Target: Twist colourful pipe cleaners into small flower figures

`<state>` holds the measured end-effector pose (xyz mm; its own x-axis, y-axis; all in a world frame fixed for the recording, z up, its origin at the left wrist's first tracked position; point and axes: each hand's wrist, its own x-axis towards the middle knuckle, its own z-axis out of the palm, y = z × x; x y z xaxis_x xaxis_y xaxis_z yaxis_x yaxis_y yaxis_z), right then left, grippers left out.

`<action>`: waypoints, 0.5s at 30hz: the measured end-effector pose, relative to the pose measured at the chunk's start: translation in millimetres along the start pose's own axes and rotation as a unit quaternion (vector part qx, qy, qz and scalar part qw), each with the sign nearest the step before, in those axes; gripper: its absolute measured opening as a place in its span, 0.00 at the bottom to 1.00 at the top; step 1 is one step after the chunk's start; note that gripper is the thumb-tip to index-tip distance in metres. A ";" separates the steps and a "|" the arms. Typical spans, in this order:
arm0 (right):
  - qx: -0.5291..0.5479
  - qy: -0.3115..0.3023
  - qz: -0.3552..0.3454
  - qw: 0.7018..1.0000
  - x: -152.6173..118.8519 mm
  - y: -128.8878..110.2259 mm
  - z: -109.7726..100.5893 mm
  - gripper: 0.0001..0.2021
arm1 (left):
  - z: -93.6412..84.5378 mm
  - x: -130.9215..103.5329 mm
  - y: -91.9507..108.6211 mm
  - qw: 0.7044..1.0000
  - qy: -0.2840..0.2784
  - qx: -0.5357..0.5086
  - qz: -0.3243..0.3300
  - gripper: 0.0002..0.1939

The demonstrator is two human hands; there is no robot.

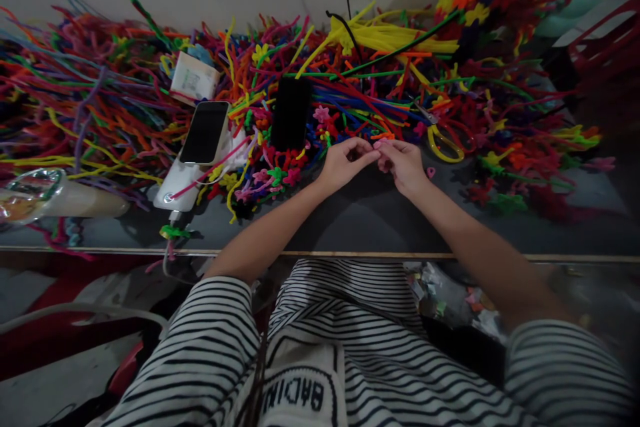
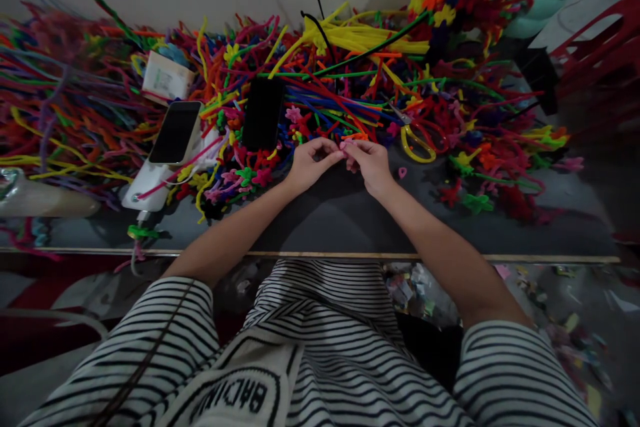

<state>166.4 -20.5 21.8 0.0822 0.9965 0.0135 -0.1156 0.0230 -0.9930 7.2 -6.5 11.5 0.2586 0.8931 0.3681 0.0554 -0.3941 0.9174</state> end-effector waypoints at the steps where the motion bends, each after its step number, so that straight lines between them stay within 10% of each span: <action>1: 0.024 0.000 0.014 1.000 0.7 0.3 1.1 0.18 | 1.9 -2.7 3.1 1.000 -0.004 0.018 0.017 0.19; 15: -0.073 -0.073 -0.095 0.990 14.4 16.4 -0.2 0.25 | -14.2 6.5 -11.4 0.987 0.048 0.151 0.024 0.08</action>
<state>165.9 -5.8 5.7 -0.0573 0.9764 0.2081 0.0332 0.2101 -0.9771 -5.5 6.9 5.6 0.1766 0.8827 0.4356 0.3341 -0.4700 0.8170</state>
